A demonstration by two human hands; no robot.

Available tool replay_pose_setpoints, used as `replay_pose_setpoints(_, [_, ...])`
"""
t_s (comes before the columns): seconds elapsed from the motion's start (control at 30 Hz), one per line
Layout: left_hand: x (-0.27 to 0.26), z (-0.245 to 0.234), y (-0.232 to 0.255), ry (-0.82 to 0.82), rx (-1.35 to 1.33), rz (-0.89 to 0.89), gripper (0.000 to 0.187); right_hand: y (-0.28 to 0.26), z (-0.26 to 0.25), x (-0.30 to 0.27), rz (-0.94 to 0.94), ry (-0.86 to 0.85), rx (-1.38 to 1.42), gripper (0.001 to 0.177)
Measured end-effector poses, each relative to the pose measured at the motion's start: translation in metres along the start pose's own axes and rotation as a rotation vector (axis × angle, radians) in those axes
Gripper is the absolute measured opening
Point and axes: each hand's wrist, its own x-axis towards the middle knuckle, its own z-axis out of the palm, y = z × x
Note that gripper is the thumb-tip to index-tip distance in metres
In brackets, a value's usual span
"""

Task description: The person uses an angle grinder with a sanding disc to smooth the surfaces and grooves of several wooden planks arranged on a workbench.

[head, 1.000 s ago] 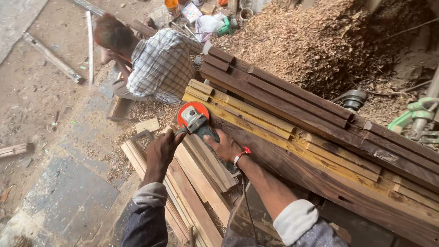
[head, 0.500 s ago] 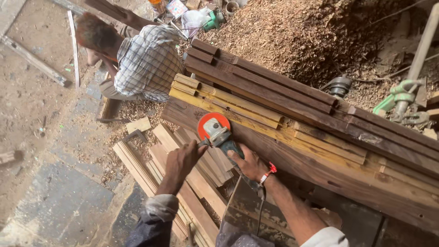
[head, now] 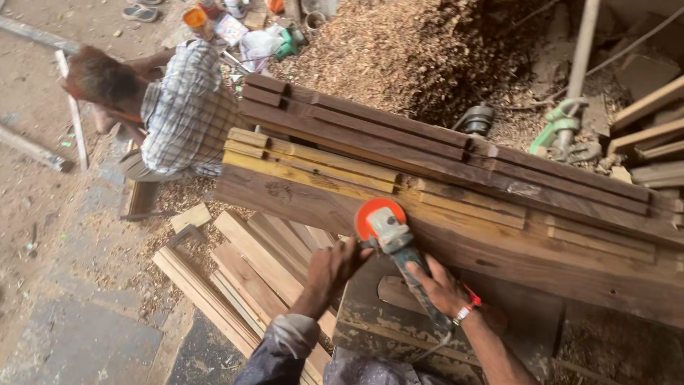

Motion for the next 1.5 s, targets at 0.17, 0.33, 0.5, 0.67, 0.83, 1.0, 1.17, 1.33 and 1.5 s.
replay_pose_setpoints(0.17, [0.013,0.029,0.056,-0.349,-0.041,0.013,0.059,0.061,-0.032,-0.032,0.183,0.042,0.129,0.077])
replay_pose_setpoints(0.33, [0.015,0.029,0.069,-0.142,-0.059,0.01,0.056,0.069,-0.035,-0.035,0.269,0.038,0.276,0.075])
replay_pose_setpoints(0.5, [-0.008,0.003,0.003,0.126,0.025,-0.155,0.049,0.007,0.009,0.019,-0.086,-0.08,-0.021,0.08])
replay_pose_setpoints(0.67, [-0.028,-0.045,-0.089,0.108,0.059,-0.371,0.046,-0.084,0.084,0.082,0.002,-0.27,-0.213,0.09])
replay_pose_setpoints(0.83, [-0.02,-0.074,-0.162,0.075,0.129,-0.426,0.048,-0.134,0.143,0.136,-0.144,-0.26,-0.248,0.088])
replay_pose_setpoints(1.0, [-0.016,-0.083,-0.196,0.051,0.175,-0.415,0.05,-0.156,0.165,0.162,-0.219,-0.274,-0.192,0.084])
replay_pose_setpoints(1.17, [-0.012,-0.101,-0.21,-0.056,0.163,-0.499,0.05,-0.174,0.182,0.168,-0.238,-0.28,-0.216,0.081])
replay_pose_setpoints(1.33, [-0.018,-0.119,-0.23,-0.08,0.136,-0.505,0.044,-0.179,0.216,0.175,-0.22,-0.337,-0.175,0.082])
replay_pose_setpoints(1.5, [-0.02,-0.123,-0.228,0.018,0.209,-0.43,0.043,-0.192,0.212,0.171,-0.23,-0.337,-0.153,0.082])
